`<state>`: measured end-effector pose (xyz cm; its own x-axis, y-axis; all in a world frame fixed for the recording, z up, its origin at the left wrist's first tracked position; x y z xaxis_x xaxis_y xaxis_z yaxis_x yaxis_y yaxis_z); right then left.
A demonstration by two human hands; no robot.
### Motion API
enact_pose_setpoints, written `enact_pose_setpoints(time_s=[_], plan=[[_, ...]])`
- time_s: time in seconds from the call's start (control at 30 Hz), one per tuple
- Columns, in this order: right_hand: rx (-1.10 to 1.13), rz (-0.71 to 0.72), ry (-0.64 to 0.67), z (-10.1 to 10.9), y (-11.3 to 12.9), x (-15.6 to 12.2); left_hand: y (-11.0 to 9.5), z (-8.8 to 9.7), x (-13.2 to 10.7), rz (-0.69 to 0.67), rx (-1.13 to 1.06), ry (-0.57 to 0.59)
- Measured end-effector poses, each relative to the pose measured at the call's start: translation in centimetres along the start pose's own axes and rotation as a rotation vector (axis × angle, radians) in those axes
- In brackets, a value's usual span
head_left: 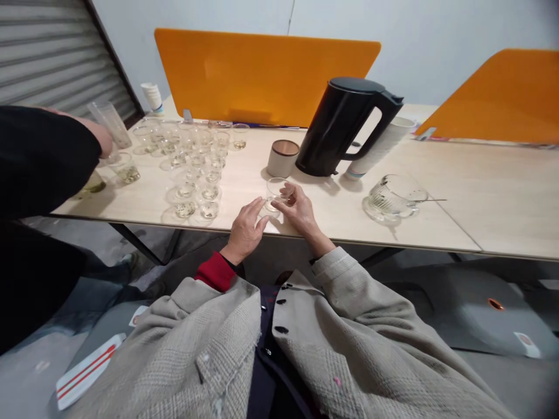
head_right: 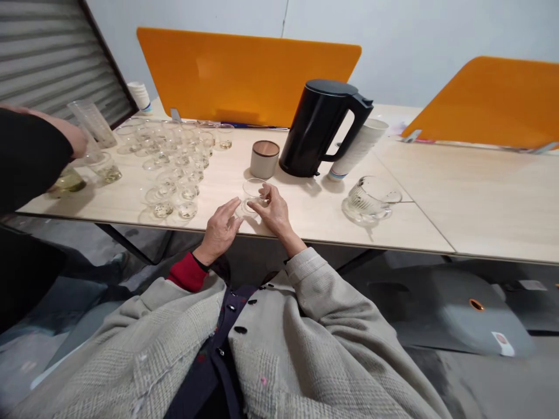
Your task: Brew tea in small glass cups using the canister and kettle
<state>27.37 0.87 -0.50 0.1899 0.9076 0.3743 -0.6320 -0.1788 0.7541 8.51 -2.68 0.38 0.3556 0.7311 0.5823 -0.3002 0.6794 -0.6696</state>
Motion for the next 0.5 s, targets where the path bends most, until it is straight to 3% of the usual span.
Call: enact_pose_setpoints(time_s=[0.3, 0.5], plan=[[0.052, 0.116, 0.053, -0.7, 4.0, -1.4, 0.3, 0.8, -0.6, 0.135, -0.185, -0.118], [0.079, 0.137, 0.093, -0.9, 4.8, -1.7, 0.8, 0.9, -1.1, 0.188, -0.276, -0.136]])
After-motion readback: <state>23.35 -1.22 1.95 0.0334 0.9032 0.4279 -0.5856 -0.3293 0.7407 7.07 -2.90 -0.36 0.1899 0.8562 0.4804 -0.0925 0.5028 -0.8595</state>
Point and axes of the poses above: each hand's wrist, its own x-axis towards the middle knuckle, its own z-axis out of the back of the hand, y = z × x, the point moved 7 cm from there along x, towards the middle knuckle, and after that the axes turned 13 degrees about -x, right-handed, at the moved point
